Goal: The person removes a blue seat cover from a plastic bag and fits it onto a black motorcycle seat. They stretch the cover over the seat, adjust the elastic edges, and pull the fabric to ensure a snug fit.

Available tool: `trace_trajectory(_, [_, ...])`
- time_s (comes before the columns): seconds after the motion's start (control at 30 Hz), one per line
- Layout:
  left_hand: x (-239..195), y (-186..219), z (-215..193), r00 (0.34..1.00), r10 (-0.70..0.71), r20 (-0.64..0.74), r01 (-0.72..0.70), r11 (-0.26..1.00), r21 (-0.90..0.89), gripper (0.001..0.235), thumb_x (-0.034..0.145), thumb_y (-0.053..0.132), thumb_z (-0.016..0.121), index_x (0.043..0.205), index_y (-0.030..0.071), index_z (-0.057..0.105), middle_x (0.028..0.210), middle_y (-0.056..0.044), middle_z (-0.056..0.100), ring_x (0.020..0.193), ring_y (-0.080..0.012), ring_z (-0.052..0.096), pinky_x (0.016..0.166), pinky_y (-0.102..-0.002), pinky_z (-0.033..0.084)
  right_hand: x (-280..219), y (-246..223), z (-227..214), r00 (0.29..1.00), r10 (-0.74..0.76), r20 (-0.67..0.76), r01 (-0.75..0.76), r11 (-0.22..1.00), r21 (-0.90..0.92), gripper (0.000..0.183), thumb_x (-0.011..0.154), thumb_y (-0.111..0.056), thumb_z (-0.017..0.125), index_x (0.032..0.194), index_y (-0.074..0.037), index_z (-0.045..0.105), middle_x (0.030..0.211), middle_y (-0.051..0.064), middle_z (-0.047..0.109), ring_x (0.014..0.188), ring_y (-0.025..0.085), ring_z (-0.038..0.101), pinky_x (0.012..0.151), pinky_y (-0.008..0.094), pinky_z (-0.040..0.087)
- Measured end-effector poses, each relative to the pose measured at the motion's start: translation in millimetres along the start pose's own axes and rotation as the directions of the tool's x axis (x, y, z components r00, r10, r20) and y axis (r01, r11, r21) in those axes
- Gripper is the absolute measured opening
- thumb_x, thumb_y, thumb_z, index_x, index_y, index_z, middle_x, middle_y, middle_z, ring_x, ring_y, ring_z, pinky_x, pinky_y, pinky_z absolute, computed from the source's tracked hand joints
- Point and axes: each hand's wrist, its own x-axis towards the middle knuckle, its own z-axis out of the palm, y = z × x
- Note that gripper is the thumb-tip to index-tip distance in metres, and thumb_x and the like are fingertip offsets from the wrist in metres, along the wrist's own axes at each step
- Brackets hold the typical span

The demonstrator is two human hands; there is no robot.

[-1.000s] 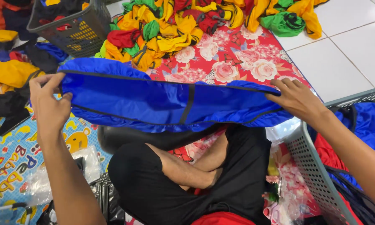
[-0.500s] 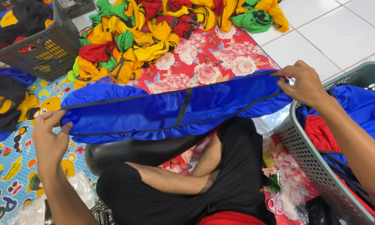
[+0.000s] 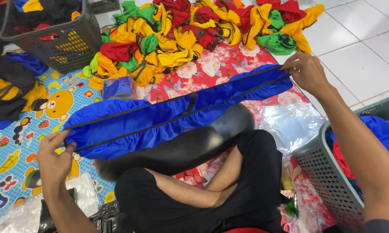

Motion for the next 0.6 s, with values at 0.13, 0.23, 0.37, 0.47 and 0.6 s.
trace_trajectory(0.13, [-2, -16, 8, 0.998, -0.023, -0.058, 0.021, 0.999, -0.034, 0.045, 0.09, -0.001, 0.075, 0.134, 0.008, 0.072, 0.126, -0.01, 0.061, 0.099, -0.0259, 0.059, 0.098, -0.042, 0.048, 24, 4, 30, 0.991, 0.009, -0.136, -0.008, 1.0, 0.008, 0.017, 0.094, 0.002, 0.081, 0.103, -0.011, 0.085, 0.107, 0.01, 0.067, 0.092, 0.027, 0.064, 0.077, 0.043, 0.053])
trace_trajectory(0.23, [2, -14, 20, 0.993, 0.007, -0.119, -0.019, 0.995, -0.096, 0.044, 0.087, -0.009, 0.075, 0.129, 0.001, 0.073, 0.122, -0.013, 0.063, 0.099, -0.0248, 0.059, 0.095, -0.039, 0.052, 32, 14, 62, 0.977, -0.049, -0.207, 0.044, 0.999, -0.032, 0.021, 0.095, 0.004, 0.081, 0.108, -0.011, 0.086, 0.105, 0.01, 0.064, 0.091, 0.029, 0.063, 0.079, 0.042, 0.053])
trace_trajectory(0.37, [-3, -8, 37, 0.979, 0.069, -0.19, -0.08, 0.996, -0.051, 0.039, 0.084, -0.009, 0.076, 0.122, 0.0, 0.075, 0.119, -0.012, 0.067, 0.101, -0.0247, 0.06, 0.099, -0.039, 0.05, 37, 9, 90, 0.959, -0.001, -0.282, 0.04, 0.991, 0.13, 0.029, 0.093, 0.012, 0.074, 0.113, -0.006, 0.085, 0.101, 0.013, 0.056, 0.088, 0.028, 0.059, 0.075, 0.038, 0.05])
trace_trajectory(0.47, [-19, 14, 38, 0.956, 0.064, -0.286, -0.082, 0.995, -0.051, 0.031, 0.091, -0.009, 0.078, 0.122, -0.004, 0.074, 0.115, -0.016, 0.067, 0.106, -0.0268, 0.062, 0.065, -0.033, 0.056, 37, -25, 88, 0.899, 0.01, -0.438, 0.063, 0.987, 0.15, 0.031, 0.093, 0.02, 0.071, 0.111, 0.001, 0.086, 0.104, 0.017, 0.059, 0.09, 0.03, 0.063, 0.077, 0.041, 0.052])
trace_trajectory(0.6, [-51, 21, 56, 0.87, -0.043, -0.491, -0.074, 0.973, -0.217, 0.01, 0.101, -0.01, 0.076, 0.111, -0.009, 0.074, 0.112, -0.017, 0.062, 0.099, -0.0237, 0.062, 0.062, -0.029, 0.059, 5, -66, 106, 0.677, 0.061, -0.733, 0.172, 0.956, 0.238, 0.025, 0.09, 0.037, 0.064, 0.094, 0.015, 0.076, 0.102, 0.029, 0.055, 0.086, 0.037, 0.06, 0.066, 0.042, 0.052])
